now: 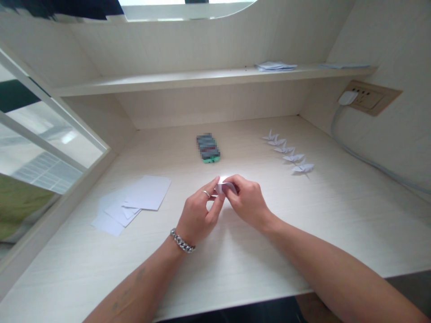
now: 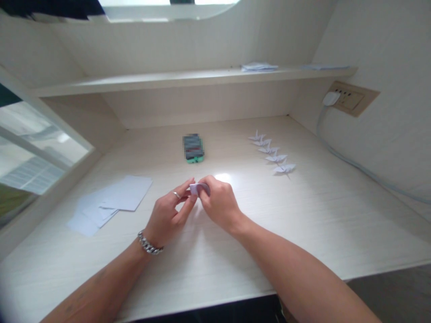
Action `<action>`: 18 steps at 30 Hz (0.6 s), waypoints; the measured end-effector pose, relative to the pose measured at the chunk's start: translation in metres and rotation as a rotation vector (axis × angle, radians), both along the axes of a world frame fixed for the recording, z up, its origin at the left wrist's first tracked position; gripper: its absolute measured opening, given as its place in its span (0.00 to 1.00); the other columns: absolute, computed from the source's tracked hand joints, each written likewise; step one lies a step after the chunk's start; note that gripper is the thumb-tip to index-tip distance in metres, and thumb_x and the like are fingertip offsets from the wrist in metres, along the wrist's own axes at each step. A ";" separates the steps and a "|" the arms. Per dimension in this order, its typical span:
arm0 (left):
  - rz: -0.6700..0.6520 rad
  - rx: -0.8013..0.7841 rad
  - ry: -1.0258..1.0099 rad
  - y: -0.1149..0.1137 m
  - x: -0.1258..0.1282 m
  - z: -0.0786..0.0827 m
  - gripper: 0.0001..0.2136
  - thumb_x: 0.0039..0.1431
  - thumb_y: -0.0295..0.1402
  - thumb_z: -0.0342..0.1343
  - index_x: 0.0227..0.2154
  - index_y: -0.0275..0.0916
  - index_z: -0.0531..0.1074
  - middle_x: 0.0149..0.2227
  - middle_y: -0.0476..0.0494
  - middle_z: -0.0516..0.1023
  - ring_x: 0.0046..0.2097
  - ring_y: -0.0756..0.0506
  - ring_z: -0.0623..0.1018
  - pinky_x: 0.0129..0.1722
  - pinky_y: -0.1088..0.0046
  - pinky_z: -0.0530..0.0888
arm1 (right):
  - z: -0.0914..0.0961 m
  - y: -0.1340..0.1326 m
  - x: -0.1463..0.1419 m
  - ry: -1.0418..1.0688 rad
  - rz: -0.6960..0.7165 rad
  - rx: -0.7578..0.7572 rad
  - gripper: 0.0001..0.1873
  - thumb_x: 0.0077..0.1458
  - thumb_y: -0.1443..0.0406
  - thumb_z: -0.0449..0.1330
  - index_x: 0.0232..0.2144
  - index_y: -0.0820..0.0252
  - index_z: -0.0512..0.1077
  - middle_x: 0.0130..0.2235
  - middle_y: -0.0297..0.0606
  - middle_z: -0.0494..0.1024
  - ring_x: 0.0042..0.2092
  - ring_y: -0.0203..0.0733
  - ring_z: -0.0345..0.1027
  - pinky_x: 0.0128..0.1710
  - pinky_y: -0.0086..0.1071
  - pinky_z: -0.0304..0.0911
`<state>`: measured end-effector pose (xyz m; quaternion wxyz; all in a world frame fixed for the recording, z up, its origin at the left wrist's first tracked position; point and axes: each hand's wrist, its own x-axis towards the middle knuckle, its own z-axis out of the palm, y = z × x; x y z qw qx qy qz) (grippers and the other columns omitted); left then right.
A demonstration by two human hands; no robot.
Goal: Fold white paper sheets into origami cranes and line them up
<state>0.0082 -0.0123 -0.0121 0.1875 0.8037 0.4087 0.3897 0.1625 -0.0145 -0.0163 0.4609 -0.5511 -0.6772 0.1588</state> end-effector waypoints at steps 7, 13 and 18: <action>-0.119 -0.352 -0.406 0.003 -0.006 -0.001 0.23 0.59 0.39 0.58 0.56 0.37 0.68 0.56 0.35 0.73 0.49 0.41 0.78 0.43 0.67 0.78 | -0.006 0.001 0.002 0.033 0.018 0.197 0.07 0.58 0.69 0.55 0.35 0.58 0.73 0.32 0.36 0.79 0.32 0.39 0.73 0.33 0.29 0.66; -0.128 -0.706 -0.768 0.011 -0.011 0.000 0.16 0.57 0.42 0.59 0.41 0.35 0.78 0.36 0.40 0.81 0.38 0.46 0.80 0.36 0.73 0.78 | -0.006 -0.002 0.005 -0.014 0.174 0.450 0.12 0.59 0.74 0.53 0.41 0.57 0.71 0.40 0.39 0.80 0.43 0.40 0.75 0.43 0.33 0.70; -0.188 -0.734 -0.875 0.010 -0.010 0.002 0.11 0.49 0.35 0.68 0.35 0.37 0.81 0.29 0.45 0.81 0.30 0.51 0.78 0.34 0.77 0.77 | -0.003 -0.004 0.005 -0.001 0.238 0.512 0.12 0.57 0.75 0.55 0.40 0.58 0.71 0.40 0.42 0.80 0.44 0.40 0.74 0.44 0.34 0.71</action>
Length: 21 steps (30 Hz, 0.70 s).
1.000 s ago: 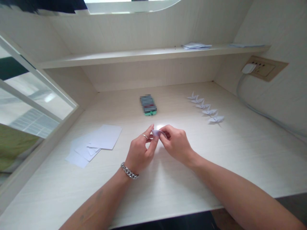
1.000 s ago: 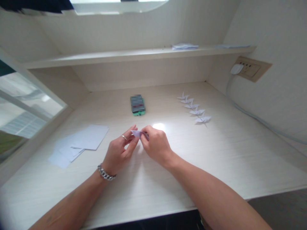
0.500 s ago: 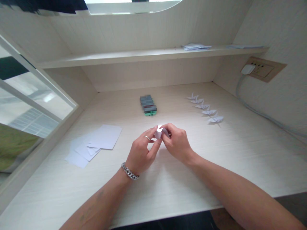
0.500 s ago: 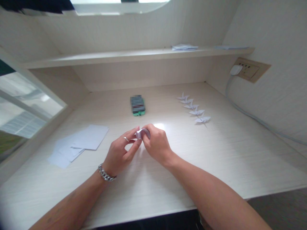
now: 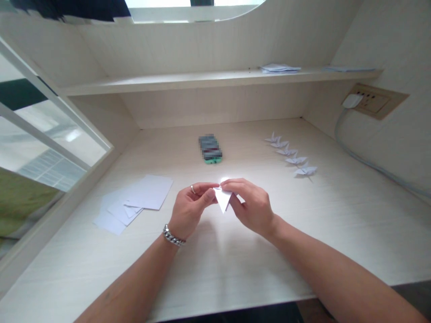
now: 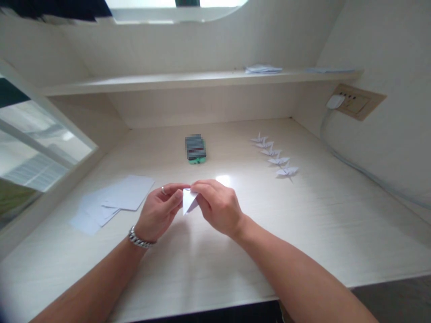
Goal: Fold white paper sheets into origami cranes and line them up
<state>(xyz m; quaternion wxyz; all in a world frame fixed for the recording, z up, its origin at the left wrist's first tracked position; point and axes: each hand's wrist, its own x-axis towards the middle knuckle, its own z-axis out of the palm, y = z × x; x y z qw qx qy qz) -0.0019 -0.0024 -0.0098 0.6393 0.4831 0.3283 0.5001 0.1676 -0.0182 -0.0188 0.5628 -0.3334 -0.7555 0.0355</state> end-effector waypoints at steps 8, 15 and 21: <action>0.009 0.004 -0.013 0.001 -0.001 -0.001 0.10 0.43 0.32 0.70 0.32 0.37 0.82 0.30 0.42 0.83 0.32 0.49 0.80 0.36 0.76 0.77 | 0.004 -0.003 -0.002 0.148 0.015 -0.207 0.14 0.49 0.75 0.61 0.39 0.57 0.74 0.38 0.38 0.80 0.40 0.41 0.75 0.40 0.33 0.70; 0.024 0.016 0.034 0.001 -0.002 -0.003 0.10 0.43 0.32 0.70 0.31 0.36 0.82 0.31 0.40 0.84 0.31 0.48 0.80 0.34 0.74 0.77 | 0.004 -0.006 -0.007 0.316 0.024 -0.391 0.11 0.49 0.72 0.63 0.37 0.58 0.74 0.37 0.37 0.80 0.39 0.41 0.75 0.37 0.33 0.70; 0.010 0.033 0.035 0.002 -0.003 -0.006 0.08 0.45 0.30 0.69 0.31 0.37 0.82 0.33 0.41 0.84 0.34 0.49 0.80 0.36 0.76 0.76 | 0.005 -0.004 -0.010 0.380 0.083 -0.429 0.11 0.47 0.72 0.64 0.36 0.58 0.74 0.36 0.36 0.79 0.37 0.39 0.75 0.37 0.32 0.70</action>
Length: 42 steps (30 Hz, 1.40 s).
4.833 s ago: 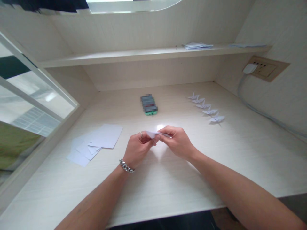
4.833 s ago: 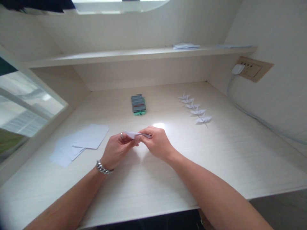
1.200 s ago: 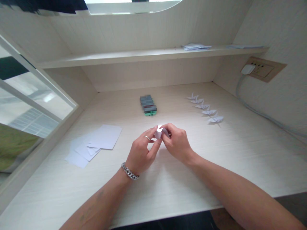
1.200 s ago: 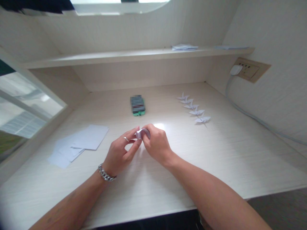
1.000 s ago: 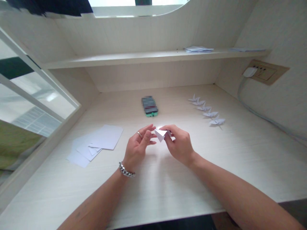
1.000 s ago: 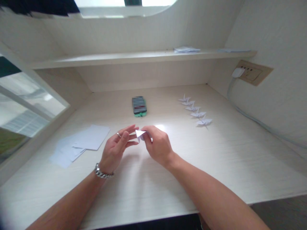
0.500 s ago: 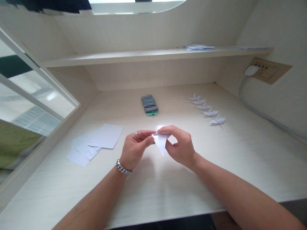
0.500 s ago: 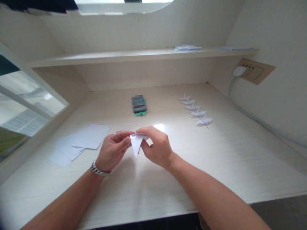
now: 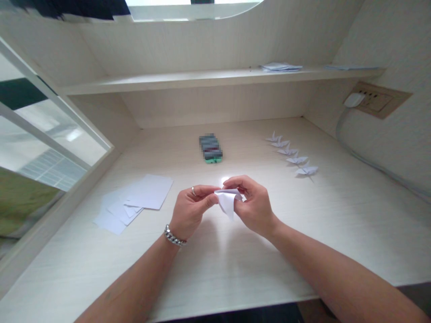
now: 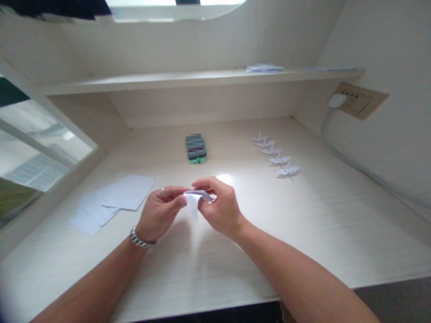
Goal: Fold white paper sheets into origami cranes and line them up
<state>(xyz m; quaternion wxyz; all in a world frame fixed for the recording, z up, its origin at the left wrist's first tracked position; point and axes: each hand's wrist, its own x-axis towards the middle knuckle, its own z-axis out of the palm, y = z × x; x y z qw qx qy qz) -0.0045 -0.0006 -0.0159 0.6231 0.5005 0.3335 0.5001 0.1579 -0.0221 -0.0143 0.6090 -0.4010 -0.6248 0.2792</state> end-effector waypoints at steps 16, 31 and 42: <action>-0.005 -0.025 -0.016 -0.001 0.001 0.003 0.10 0.43 0.33 0.71 0.30 0.36 0.81 0.28 0.43 0.82 0.30 0.49 0.78 0.33 0.74 0.75 | 0.003 -0.003 0.003 -0.195 -0.099 0.172 0.10 0.50 0.75 0.58 0.32 0.57 0.73 0.33 0.35 0.79 0.35 0.38 0.73 0.34 0.30 0.67; -0.007 -0.059 0.028 -0.001 0.000 0.004 0.09 0.39 0.28 0.72 0.26 0.35 0.80 0.27 0.44 0.81 0.28 0.50 0.77 0.29 0.76 0.74 | 0.001 -0.004 0.003 -0.214 -0.026 0.124 0.06 0.49 0.71 0.62 0.31 0.58 0.71 0.31 0.34 0.75 0.32 0.37 0.68 0.31 0.29 0.63; -0.042 -0.153 -0.009 0.000 0.001 0.007 0.09 0.37 0.30 0.73 0.23 0.34 0.80 0.28 0.41 0.82 0.29 0.48 0.78 0.31 0.73 0.75 | 0.000 -0.004 0.002 -0.171 -0.027 0.100 0.04 0.50 0.70 0.62 0.30 0.58 0.71 0.30 0.34 0.76 0.31 0.36 0.69 0.30 0.29 0.64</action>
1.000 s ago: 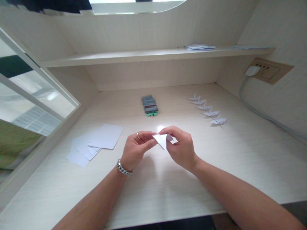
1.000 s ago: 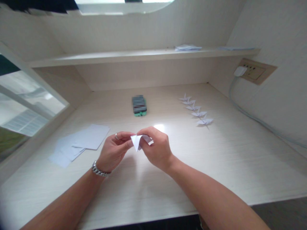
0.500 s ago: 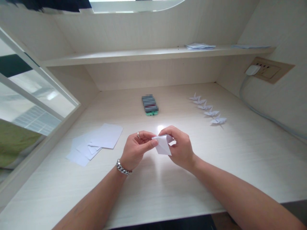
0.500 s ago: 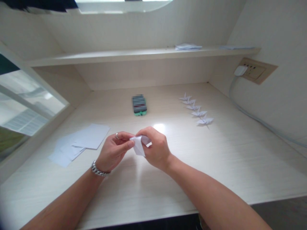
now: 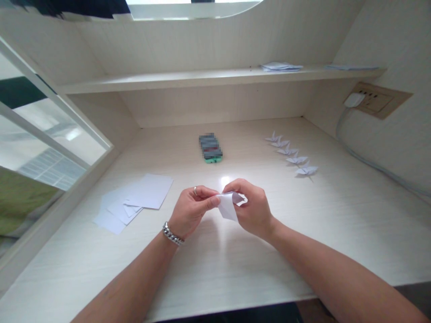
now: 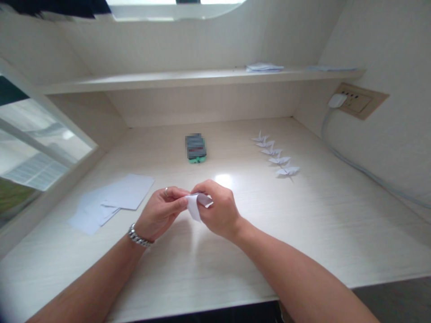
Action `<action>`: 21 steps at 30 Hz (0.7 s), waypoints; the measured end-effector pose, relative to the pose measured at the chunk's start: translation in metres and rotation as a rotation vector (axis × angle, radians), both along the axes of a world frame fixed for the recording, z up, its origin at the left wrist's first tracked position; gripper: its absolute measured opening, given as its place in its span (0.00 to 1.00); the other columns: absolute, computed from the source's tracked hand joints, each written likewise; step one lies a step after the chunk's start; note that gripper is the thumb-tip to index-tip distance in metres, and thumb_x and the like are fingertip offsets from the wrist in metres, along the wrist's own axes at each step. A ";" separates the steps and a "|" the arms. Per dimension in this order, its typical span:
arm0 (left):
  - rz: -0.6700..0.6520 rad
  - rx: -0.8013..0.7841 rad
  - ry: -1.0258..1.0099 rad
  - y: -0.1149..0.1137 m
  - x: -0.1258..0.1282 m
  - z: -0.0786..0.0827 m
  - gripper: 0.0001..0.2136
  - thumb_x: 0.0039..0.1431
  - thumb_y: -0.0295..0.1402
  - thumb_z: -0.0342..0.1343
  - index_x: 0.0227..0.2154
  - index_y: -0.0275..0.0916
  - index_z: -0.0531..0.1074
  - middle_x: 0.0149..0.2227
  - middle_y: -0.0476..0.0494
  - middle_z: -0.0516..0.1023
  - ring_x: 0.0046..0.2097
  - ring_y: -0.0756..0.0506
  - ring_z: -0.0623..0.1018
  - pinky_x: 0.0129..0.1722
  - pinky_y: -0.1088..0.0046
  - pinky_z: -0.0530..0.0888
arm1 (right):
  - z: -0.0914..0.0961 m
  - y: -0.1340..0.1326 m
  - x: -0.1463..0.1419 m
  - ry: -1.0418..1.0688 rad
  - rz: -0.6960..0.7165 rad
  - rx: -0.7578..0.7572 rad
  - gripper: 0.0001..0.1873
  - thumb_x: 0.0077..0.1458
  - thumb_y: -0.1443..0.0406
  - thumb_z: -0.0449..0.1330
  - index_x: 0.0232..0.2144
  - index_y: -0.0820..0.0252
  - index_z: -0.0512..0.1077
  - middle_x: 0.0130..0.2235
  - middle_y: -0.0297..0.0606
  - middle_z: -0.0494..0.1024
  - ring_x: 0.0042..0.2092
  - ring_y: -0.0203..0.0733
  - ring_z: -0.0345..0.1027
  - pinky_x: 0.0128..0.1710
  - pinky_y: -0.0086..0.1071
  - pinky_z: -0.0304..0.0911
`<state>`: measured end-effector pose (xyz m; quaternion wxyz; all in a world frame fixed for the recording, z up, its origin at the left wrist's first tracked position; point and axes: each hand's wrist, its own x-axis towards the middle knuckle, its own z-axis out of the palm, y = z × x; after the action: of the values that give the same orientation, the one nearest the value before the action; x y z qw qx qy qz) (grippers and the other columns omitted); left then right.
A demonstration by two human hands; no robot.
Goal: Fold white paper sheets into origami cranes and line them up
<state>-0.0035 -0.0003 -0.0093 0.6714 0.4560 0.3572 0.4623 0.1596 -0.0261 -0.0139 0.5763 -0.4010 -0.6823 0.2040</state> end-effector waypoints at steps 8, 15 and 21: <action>0.039 -0.033 -0.012 0.001 0.000 -0.001 0.10 0.38 0.31 0.72 0.22 0.33 0.78 0.23 0.45 0.80 0.27 0.51 0.76 0.30 0.76 0.74 | -0.005 0.003 -0.001 0.096 0.048 -0.163 0.12 0.50 0.71 0.61 0.39 0.58 0.73 0.35 0.36 0.77 0.32 0.36 0.70 0.29 0.27 0.65; 0.044 0.005 0.006 0.004 -0.001 -0.003 0.13 0.37 0.28 0.73 0.28 0.33 0.78 0.27 0.45 0.82 0.29 0.50 0.78 0.31 0.77 0.75 | -0.006 0.008 0.002 0.122 0.030 -0.264 0.12 0.50 0.70 0.62 0.40 0.58 0.74 0.35 0.37 0.79 0.34 0.38 0.72 0.33 0.30 0.68; 0.095 0.012 -0.042 0.004 0.000 -0.003 0.12 0.38 0.31 0.73 0.24 0.34 0.77 0.25 0.46 0.81 0.27 0.51 0.78 0.31 0.77 0.76 | -0.003 0.010 0.001 0.366 0.120 -0.381 0.13 0.48 0.65 0.66 0.38 0.60 0.73 0.36 0.40 0.80 0.36 0.41 0.75 0.35 0.33 0.71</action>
<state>-0.0034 0.0039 -0.0126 0.6532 0.4326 0.3616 0.5055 0.1607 -0.0158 -0.0165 0.5910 -0.4176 -0.5386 0.4315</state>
